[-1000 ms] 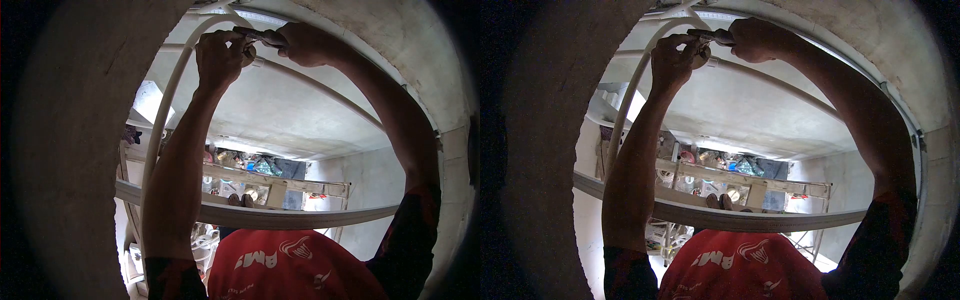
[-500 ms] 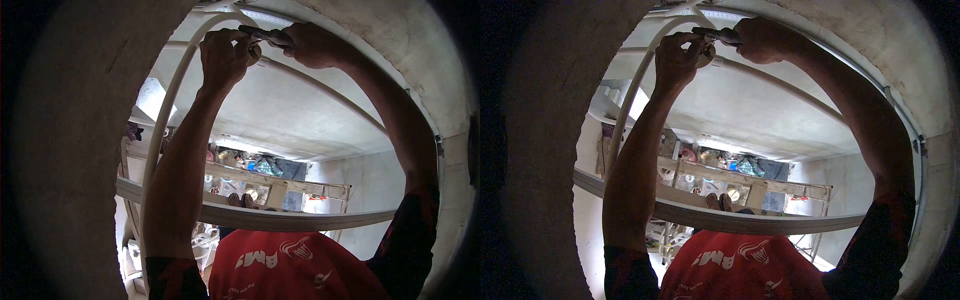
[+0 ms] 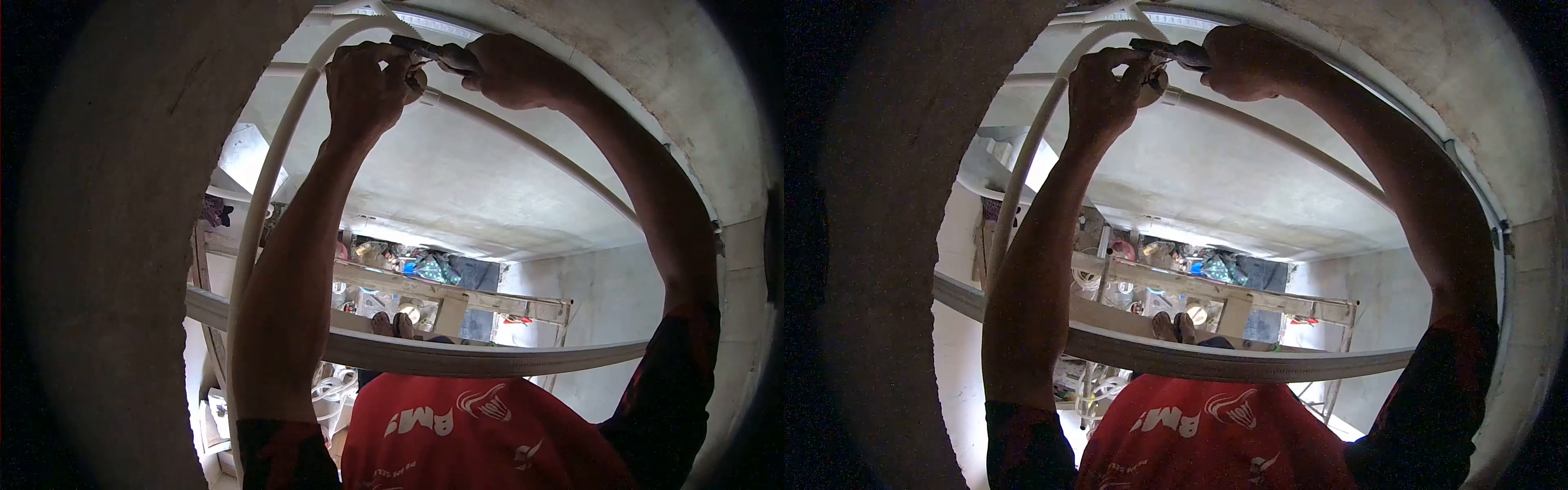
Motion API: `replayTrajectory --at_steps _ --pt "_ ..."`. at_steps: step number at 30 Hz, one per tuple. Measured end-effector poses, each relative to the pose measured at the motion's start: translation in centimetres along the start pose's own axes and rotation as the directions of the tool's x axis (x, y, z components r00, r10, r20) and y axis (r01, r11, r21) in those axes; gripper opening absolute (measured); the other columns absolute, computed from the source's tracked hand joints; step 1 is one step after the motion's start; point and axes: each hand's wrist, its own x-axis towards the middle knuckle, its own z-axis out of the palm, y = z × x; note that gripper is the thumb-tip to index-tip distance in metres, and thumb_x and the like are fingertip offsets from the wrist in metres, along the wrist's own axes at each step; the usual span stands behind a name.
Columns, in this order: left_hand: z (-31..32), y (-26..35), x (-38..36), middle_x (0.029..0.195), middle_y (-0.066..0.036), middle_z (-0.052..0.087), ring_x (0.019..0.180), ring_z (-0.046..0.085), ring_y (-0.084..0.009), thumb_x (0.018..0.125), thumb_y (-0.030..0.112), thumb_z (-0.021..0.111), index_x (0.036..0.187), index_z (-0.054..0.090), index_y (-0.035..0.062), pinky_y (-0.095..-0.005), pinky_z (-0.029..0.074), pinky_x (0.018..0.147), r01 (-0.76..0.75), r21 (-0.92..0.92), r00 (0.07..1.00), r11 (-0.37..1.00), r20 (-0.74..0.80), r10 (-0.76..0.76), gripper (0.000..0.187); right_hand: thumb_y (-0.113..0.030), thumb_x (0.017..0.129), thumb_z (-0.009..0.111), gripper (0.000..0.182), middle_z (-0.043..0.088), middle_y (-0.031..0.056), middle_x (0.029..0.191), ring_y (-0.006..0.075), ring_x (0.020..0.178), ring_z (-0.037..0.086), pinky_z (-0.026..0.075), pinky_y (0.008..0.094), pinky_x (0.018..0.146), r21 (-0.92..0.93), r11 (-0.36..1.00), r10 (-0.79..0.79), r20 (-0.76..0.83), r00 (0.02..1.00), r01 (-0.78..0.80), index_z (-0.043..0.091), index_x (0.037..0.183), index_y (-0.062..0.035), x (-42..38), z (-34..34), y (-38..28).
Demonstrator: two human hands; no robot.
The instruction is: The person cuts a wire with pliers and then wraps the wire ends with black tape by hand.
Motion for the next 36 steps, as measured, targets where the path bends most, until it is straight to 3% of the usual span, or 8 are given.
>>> replayTrajectory --at_steps 8,16,21,26,27,30,33,36 --pt "-0.8 0.7 0.0 0.095 -0.016 0.075 0.091 0.07 -0.0319 0.092 0.037 0.067 0.098 0.077 0.0062 -0.0431 0.052 0.086 -0.006 0.078 0.999 0.997 0.039 0.003 0.033 -0.02 0.095 0.066 0.036 0.061 0.0119 0.091 0.0171 0.075 0.06 0.047 0.0345 0.058 0.388 0.904 0.111 0.198 0.974 -0.182 0.059 0.122 0.0013 -0.1 0.1 0.6" --pt "-1.0 1.3 0.2 0.096 -0.016 0.075 0.093 0.071 -0.0306 0.091 0.033 0.069 0.098 0.077 0.0056 -0.0419 0.053 0.086 0.051 0.057 0.994 0.997 0.092 -0.056 0.029 -0.018 0.096 0.064 0.02 0.049 0.0057 0.069 0.0102 0.058 0.044 0.036 0.0278 0.048 0.333 0.925 0.1 0.258 0.961 -0.185 0.06 0.102 0.001 -0.2 -0.3 0.0" --pt "-0.2 0.6 0.2 0.093 -0.017 0.075 0.088 0.072 -0.0309 0.09 0.032 0.069 0.096 0.077 0.0052 -0.0414 0.054 0.083 0.095 0.065 0.994 0.993 0.056 -0.098 0.028 -0.022 0.095 0.066 0.026 0.057 0.0122 0.075 0.0224 0.069 0.056 0.045 0.0416 0.063 0.289 0.947 0.112 0.117 0.987 -0.141 0.058 0.094 0.0027 0.7 2.2 0.5" --pt "0.2 0.0 0.1 0.09 -0.016 0.074 0.087 0.071 -0.0303 0.091 0.032 0.069 0.095 0.076 0.0052 -0.0428 0.053 0.082 0.054 0.061 0.997 0.997 0.051 -0.057 0.028 -0.024 0.096 0.065 0.039 0.07 0.0211 0.094 0.0359 0.089 0.071 0.055 0.0485 0.08 0.014 1.0 0.016 -0.28 0.96 -0.013 0.06 0.122 0.004 2.9 2.3 3.7" --pt "0.0 0.2 0.4 0.09 -0.016 0.074 0.087 0.071 -0.0303 0.091 0.032 0.069 0.095 0.076 0.0052 -0.0428 0.053 0.082 0.048 0.065 0.998 0.997 0.045 -0.051 0.028 -0.025 0.097 0.062 0.04 0.069 0.019 0.088 0.0311 0.077 0.071 0.056 0.0464 0.075 -0.054 0.998 -0.036 -0.32 0.947 0.02 0.058 0.126 0.0039 3.6 2.1 5.2" --pt "-0.3 0.5 0.2 0.09 -0.014 0.074 0.088 0.071 -0.0292 0.091 0.029 0.069 0.096 0.075 0.0056 -0.0422 0.053 0.083 -0.01 0.155 0.999 0.988 0.036 0.005 0.025 -0.033 0.096 0.064 0.04 0.068 0.0108 0.081 0.0152 0.059 0.06 0.052 0.0365 0.06 0.534 0.81 0.289 -0.007 0.957 -0.241 0.063 0.119 -0.0006 0.6 -1.1 4.5" --pt "-0.5 0.7 0.3 0.091 -0.013 0.075 0.089 0.072 -0.0286 0.092 0.026 0.068 0.095 0.075 0.0046 -0.0406 0.053 0.085 0.003 0.026 0.994 1.0 0.11 -0.006 0.023 -0.038 0.095 0.065 0.038 0.068 0.0099 0.078 0.0136 0.055 0.057 0.046 0.0335 0.053 0.476 0.879 0.074 -0.101 0.992 -0.017 0.068 0.104 -0.0011 -0.3 0.6 6.4" --pt "-0.5 0.7 0.4 0.099 -0.013 0.074 0.093 0.069 -0.0294 0.09 0.026 0.064 0.099 0.075 0.0065 -0.0447 0.051 0.083 -0.004 0.097 0.985 0.995 0.174 -0.013 0.024 -0.039 0.095 0.064 0.037 0.069 0.0096 0.074 0.0126 0.053 0.057 0.046 0.0333 0.054 0.471 0.877 0.109 0.001 0.994 -0.097 0.071 0.102 -0.0037 -1.2 1.2 5.7"
